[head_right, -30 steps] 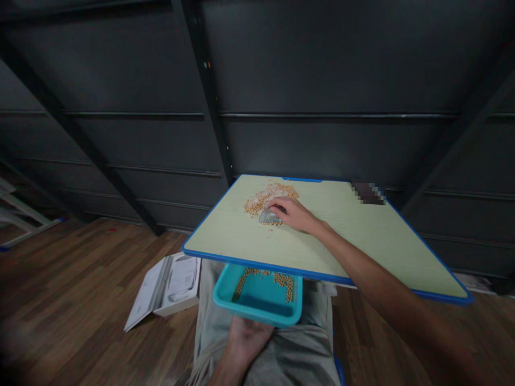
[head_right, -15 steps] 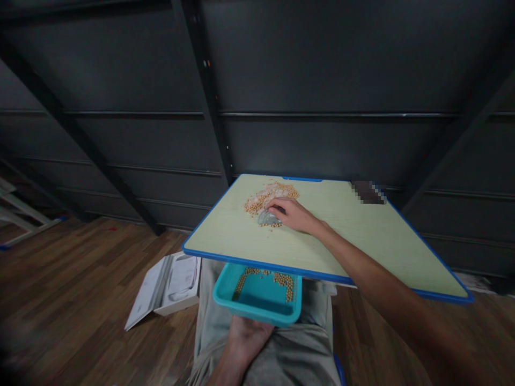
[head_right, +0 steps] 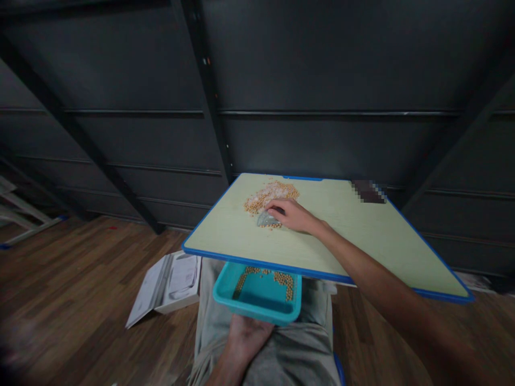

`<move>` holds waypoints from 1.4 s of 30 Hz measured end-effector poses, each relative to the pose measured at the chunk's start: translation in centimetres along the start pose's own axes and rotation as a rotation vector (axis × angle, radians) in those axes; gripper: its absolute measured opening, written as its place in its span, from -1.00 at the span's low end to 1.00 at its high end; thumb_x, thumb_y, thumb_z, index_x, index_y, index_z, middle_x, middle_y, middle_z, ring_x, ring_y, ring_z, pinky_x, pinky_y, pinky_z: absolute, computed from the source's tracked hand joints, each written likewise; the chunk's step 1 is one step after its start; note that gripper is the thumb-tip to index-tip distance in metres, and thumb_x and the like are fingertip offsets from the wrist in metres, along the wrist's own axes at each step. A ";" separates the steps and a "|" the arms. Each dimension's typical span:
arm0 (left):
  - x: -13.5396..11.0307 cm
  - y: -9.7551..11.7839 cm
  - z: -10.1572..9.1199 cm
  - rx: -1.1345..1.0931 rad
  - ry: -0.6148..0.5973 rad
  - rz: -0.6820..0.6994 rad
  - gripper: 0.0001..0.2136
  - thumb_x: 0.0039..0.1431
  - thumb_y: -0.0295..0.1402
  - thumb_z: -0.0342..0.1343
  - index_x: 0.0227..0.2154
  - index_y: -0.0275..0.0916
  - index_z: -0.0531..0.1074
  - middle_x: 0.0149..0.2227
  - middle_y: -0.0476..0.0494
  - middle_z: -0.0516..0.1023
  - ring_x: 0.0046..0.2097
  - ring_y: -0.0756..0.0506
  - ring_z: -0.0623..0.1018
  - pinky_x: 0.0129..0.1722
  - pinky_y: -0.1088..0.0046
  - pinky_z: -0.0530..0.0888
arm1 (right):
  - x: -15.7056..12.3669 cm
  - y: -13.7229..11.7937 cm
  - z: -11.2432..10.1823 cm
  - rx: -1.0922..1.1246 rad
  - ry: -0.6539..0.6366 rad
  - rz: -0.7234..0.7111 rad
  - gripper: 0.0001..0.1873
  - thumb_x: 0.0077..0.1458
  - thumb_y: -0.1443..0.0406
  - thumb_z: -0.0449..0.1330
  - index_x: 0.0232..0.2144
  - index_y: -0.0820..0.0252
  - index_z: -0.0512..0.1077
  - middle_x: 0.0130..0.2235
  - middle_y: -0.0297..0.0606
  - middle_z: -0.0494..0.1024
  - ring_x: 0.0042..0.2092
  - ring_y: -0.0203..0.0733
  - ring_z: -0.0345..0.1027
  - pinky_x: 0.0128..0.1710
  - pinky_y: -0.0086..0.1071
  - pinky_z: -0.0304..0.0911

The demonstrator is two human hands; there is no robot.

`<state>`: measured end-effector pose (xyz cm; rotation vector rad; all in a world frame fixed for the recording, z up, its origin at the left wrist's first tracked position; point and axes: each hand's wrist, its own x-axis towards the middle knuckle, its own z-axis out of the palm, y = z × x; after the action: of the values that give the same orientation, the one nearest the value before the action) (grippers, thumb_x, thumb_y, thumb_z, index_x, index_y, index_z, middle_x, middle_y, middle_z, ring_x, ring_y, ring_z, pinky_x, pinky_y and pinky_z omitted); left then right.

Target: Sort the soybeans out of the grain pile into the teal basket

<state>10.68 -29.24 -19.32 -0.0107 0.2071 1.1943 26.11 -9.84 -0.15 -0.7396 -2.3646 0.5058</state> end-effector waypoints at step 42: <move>-0.4 -0.3 1.9 0.045 0.109 -0.029 -0.68 0.25 -0.28 -0.01 0.03 -0.16 0.44 -0.05 -0.14 0.62 0.08 -0.22 0.51 0.11 0.13 0.39 | -0.1 -0.9 0.1 0.113 -0.152 0.017 -0.81 0.19 0.32 0.11 -0.19 0.20 0.50 -0.24 -0.23 0.56 -0.24 -0.24 0.38 -0.19 -0.35 0.23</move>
<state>11.08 -29.45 -17.43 -0.0394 0.3287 1.1608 25.74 -10.58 0.21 -0.6922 -2.4471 0.7196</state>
